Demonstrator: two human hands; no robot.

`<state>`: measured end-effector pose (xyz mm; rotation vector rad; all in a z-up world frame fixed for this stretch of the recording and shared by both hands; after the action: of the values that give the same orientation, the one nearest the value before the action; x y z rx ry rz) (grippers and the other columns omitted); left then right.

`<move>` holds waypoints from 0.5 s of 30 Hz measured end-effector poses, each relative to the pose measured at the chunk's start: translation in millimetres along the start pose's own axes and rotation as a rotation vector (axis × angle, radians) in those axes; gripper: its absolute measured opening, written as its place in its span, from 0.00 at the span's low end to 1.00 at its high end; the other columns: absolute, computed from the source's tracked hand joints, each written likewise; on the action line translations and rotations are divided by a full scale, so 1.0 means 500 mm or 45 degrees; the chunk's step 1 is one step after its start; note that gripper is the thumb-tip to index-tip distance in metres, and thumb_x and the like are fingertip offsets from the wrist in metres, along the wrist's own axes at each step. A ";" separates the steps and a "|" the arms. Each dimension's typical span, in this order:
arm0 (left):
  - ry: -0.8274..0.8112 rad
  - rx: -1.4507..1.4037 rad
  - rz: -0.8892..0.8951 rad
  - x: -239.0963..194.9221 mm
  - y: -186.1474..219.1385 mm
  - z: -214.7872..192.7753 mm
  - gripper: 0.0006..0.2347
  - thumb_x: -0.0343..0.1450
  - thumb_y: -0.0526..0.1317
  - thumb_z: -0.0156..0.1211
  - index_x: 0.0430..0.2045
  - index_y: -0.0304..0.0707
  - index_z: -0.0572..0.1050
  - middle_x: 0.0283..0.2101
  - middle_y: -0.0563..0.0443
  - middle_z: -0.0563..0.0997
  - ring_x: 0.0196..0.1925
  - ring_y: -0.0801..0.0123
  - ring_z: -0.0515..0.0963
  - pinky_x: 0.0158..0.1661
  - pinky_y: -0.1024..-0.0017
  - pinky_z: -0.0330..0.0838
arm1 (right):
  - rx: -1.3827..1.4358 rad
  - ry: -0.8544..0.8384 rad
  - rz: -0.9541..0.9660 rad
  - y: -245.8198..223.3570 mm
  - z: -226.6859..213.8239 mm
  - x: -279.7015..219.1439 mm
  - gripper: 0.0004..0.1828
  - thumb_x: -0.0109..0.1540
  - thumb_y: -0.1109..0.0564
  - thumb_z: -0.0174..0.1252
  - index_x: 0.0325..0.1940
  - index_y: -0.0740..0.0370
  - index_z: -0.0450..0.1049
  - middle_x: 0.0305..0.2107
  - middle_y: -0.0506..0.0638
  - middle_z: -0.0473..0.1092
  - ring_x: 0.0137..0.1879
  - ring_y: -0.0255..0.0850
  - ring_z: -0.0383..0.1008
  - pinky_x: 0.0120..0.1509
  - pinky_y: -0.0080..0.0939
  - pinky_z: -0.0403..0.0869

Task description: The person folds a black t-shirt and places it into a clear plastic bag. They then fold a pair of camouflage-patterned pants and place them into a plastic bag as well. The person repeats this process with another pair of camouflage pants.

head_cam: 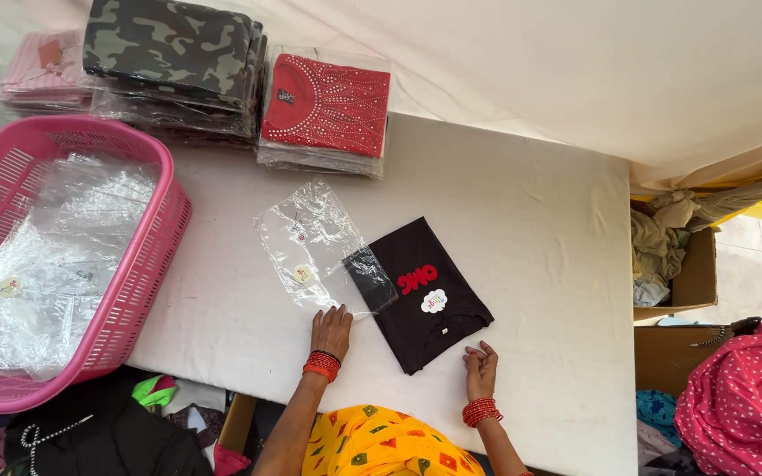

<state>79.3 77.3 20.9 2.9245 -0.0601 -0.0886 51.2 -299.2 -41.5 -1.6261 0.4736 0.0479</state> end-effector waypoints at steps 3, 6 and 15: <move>-0.016 -0.111 -0.040 0.003 -0.016 0.021 0.13 0.72 0.28 0.49 0.50 0.36 0.73 0.63 0.42 0.74 0.69 0.53 0.69 0.69 0.54 0.56 | -0.013 0.011 -0.004 -0.008 0.003 -0.004 0.24 0.69 0.58 0.47 0.70 0.63 0.57 0.52 0.56 0.72 0.54 0.41 0.74 0.65 0.43 0.73; -0.005 -0.069 -0.017 -0.003 -0.022 0.049 0.13 0.73 0.32 0.52 0.53 0.37 0.72 0.64 0.42 0.74 0.70 0.52 0.69 0.69 0.55 0.58 | -0.020 0.014 -0.009 -0.014 0.003 -0.008 0.24 0.69 0.58 0.47 0.70 0.64 0.57 0.52 0.56 0.72 0.54 0.42 0.74 0.65 0.43 0.74; -0.366 -0.108 -0.153 -0.036 0.036 -0.182 0.29 0.71 0.60 0.55 0.63 0.45 0.63 0.72 0.42 0.56 0.75 0.53 0.51 0.71 0.48 0.40 | -0.009 0.033 0.004 -0.026 0.002 -0.016 0.23 0.70 0.57 0.47 0.69 0.64 0.58 0.50 0.57 0.73 0.53 0.42 0.74 0.64 0.43 0.74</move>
<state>66.6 80.0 114.2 2.8061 0.0721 -0.5170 48.3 -295.8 -26.7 -1.6346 0.4960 0.0308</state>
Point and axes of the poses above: each hand's wrist, its own x-axis towards the middle knuckle, its own z-axis out of the palm, y = z × x, the point moved 7 cm from there along x, towards the middle knuckle
